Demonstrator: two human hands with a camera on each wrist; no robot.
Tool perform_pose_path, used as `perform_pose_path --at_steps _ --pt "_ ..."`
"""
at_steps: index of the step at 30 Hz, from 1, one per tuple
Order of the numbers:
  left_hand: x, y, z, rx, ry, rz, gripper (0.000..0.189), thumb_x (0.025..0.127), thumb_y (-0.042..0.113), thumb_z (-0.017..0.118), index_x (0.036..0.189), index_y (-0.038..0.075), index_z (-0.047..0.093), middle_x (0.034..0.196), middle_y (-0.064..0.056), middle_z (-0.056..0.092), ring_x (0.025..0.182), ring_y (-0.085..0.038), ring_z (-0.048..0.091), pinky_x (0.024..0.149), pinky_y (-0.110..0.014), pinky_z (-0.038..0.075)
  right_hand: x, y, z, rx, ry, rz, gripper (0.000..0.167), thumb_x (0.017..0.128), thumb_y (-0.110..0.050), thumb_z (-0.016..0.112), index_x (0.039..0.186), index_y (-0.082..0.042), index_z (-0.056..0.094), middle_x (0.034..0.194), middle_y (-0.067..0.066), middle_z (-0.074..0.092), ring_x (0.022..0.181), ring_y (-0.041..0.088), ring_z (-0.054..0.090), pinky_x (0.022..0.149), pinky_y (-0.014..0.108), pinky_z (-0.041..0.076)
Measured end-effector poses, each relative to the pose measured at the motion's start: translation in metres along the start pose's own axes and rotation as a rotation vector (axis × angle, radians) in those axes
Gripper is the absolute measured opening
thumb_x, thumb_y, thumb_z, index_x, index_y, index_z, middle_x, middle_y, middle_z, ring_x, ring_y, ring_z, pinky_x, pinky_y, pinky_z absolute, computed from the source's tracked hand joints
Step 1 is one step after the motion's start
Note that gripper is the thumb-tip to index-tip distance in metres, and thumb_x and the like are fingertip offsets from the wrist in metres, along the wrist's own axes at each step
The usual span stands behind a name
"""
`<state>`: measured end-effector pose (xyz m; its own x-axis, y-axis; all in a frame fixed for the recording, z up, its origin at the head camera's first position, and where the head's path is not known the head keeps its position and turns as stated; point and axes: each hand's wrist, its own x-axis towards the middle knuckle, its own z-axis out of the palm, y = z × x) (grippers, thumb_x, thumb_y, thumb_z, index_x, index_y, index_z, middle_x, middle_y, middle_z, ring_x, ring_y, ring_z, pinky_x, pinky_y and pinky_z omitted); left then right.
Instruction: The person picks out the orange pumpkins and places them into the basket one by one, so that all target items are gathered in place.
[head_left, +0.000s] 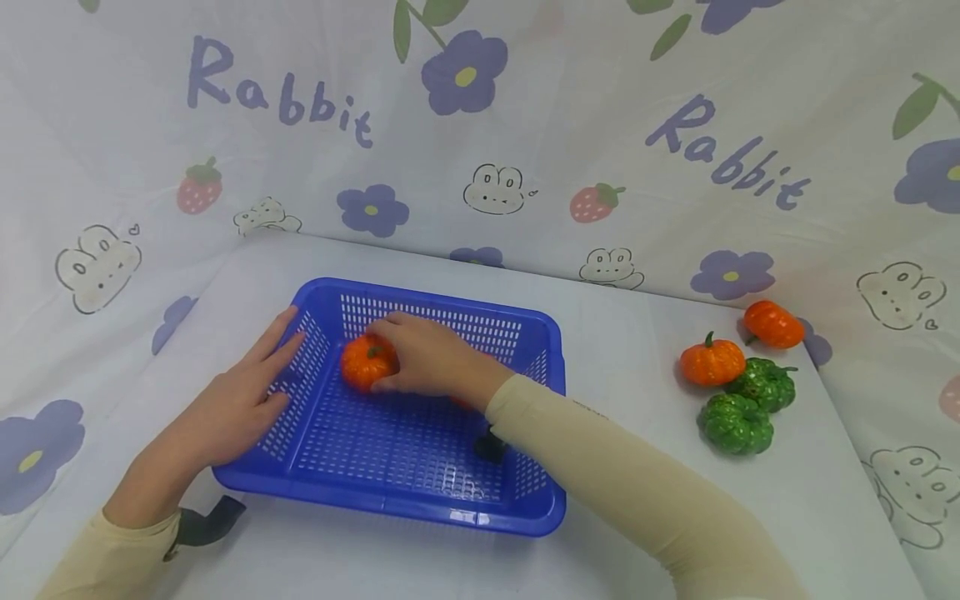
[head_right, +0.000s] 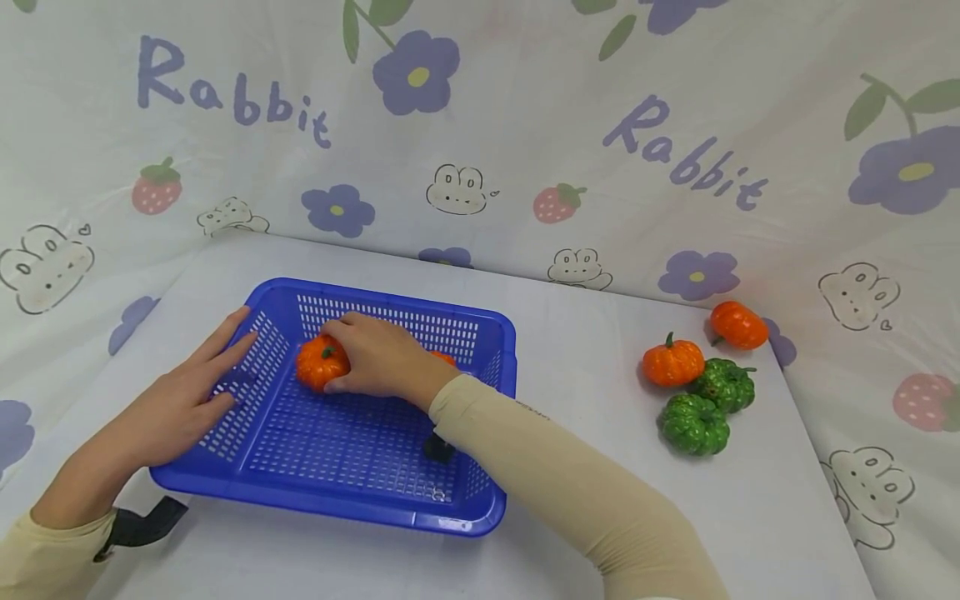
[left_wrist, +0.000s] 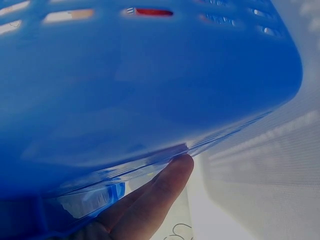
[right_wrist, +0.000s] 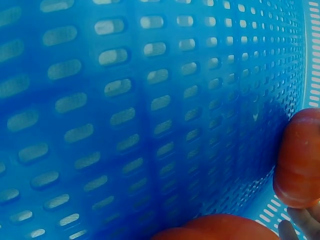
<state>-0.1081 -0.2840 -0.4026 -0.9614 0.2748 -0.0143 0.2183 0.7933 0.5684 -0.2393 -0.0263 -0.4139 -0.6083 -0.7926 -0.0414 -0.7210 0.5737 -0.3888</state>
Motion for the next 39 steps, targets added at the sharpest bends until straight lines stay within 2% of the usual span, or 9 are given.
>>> perform_pose_path --at_steps 19,30,33,39 --pt "-0.001 0.003 0.001 0.013 0.007 0.001 0.072 0.104 0.0 0.057 0.17 -0.003 0.026 0.182 -0.007 -0.006 0.155 -0.052 0.032 0.116 -0.07 0.038 -0.001 0.003 0.001 -0.005 0.026 -0.015 0.069 0.092 -0.05 0.085 0.148 -0.016 0.064 0.129 -0.001 0.062 0.109 0.013 0.059 0.102 0.031 0.056" --pt "-0.002 0.001 0.004 0.039 0.005 -0.018 0.072 0.104 0.0 0.055 0.169 -0.004 0.024 0.182 -0.008 -0.007 0.154 -0.054 0.034 0.116 -0.071 0.038 0.001 0.004 -0.003 -0.002 0.022 0.006 0.075 0.094 -0.055 0.08 0.155 -0.017 0.06 0.152 0.005 0.06 0.133 0.022 0.058 0.116 0.044 0.049" --pt "-0.002 0.002 0.004 0.05 0.001 -0.016 0.073 0.104 0.0 0.056 0.169 -0.004 0.024 0.182 -0.009 -0.007 0.152 -0.055 0.036 0.115 -0.07 0.038 0.002 0.006 -0.005 0.013 0.04 0.011 0.077 0.094 -0.056 0.08 0.157 -0.017 0.059 0.154 0.004 0.06 0.139 0.022 0.056 0.119 0.043 0.047" --pt "0.0 0.003 0.003 0.067 -0.006 -0.003 0.073 0.104 0.0 0.056 0.169 -0.005 0.024 0.182 -0.01 -0.008 0.147 -0.055 0.044 0.113 -0.07 0.042 -0.001 0.006 -0.013 0.039 0.095 0.003 0.075 0.094 -0.056 0.081 0.154 -0.015 0.061 0.149 0.002 0.064 0.138 0.019 0.058 0.118 0.038 0.047"
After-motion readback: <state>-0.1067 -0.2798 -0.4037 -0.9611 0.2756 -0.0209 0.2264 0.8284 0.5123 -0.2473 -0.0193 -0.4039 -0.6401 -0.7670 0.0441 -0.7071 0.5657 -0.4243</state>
